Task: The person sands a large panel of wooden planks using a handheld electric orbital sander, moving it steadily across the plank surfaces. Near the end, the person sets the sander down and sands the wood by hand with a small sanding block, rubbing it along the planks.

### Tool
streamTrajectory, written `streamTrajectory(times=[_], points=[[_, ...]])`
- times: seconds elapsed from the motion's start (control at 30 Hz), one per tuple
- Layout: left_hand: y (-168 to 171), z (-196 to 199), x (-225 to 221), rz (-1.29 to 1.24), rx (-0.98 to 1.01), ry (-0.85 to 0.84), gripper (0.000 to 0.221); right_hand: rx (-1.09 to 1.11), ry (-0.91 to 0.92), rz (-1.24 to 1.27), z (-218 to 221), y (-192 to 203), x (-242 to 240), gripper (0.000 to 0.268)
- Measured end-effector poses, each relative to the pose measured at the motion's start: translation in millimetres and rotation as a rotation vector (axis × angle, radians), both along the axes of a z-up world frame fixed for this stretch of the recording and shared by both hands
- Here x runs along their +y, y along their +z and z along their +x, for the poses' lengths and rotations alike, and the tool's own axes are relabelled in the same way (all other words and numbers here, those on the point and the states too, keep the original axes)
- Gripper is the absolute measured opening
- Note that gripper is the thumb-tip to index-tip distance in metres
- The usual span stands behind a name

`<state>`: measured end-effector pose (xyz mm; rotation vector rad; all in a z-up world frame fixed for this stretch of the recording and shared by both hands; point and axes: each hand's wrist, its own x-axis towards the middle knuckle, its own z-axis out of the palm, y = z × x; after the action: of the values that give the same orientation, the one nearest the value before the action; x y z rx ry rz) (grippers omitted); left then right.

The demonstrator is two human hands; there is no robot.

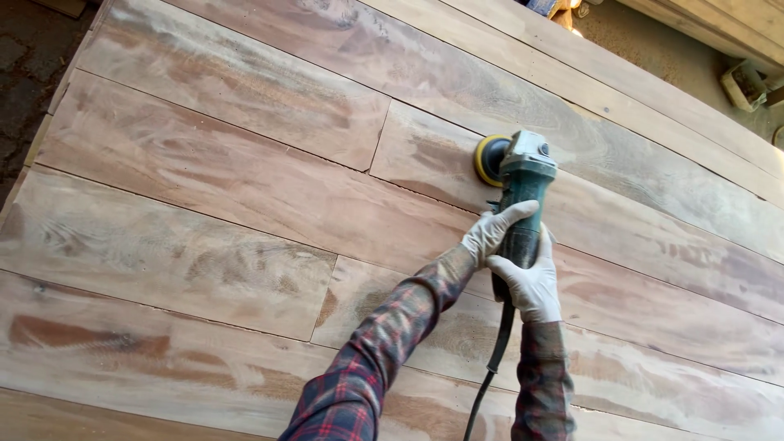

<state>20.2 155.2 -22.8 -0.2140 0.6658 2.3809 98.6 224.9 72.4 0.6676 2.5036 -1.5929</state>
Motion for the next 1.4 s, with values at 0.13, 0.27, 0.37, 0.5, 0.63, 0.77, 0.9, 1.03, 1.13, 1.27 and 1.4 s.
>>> streamTrajectory(times=[0.13, 0.27, 0.37, 0.5, 0.63, 0.77, 0.9, 1.03, 1.13, 1.27, 1.4], points=[[3, 5, -47, 0.007, 0.026, 0.031, 0.058, 0.064, 0.123, -0.034, -3, -5, -29, 0.109], [11, 17, -93, -0.022, 0.042, 0.088, 0.062, 0.126, 0.249, -0.098, -1, -3, -62, 0.108], [22, 25, -124, -0.03, 0.033, 0.132, 0.064, 0.105, 0.301, -0.058, -2, 6, -86, 0.109], [21, 33, -146, -0.025, 0.02, 0.236, 0.064, -0.086, 0.336, -0.042, -3, 25, -109, 0.115], [22, 27, -127, -0.05, 0.006, 0.28, 0.062, -0.124, 0.367, -0.007, -4, 19, -90, 0.113], [1, 10, -67, -0.032, -0.005, 0.194, 0.06, 0.119, 0.381, -0.009, -5, -8, -34, 0.108], [-3, -2, -5, -0.075, 0.014, 0.067, 0.06, 0.121, 0.22, -0.032, -5, 3, 2, 0.104], [-2, -11, 25, -0.077, 0.008, 0.029, 0.061, 0.016, 0.078, 0.006, -9, 11, 17, 0.104], [8, -15, 15, -0.071, 0.001, -0.016, 0.063, -0.012, 0.029, -0.06, -14, 13, 13, 0.105], [16, -22, -16, -0.054, 0.019, 0.016, 0.062, -0.013, 0.066, -0.093, -24, 18, -13, 0.103], [13, -31, -44, -0.062, 0.031, 0.071, 0.06, -0.023, 0.11, -0.074, -34, 18, -38, 0.102]])
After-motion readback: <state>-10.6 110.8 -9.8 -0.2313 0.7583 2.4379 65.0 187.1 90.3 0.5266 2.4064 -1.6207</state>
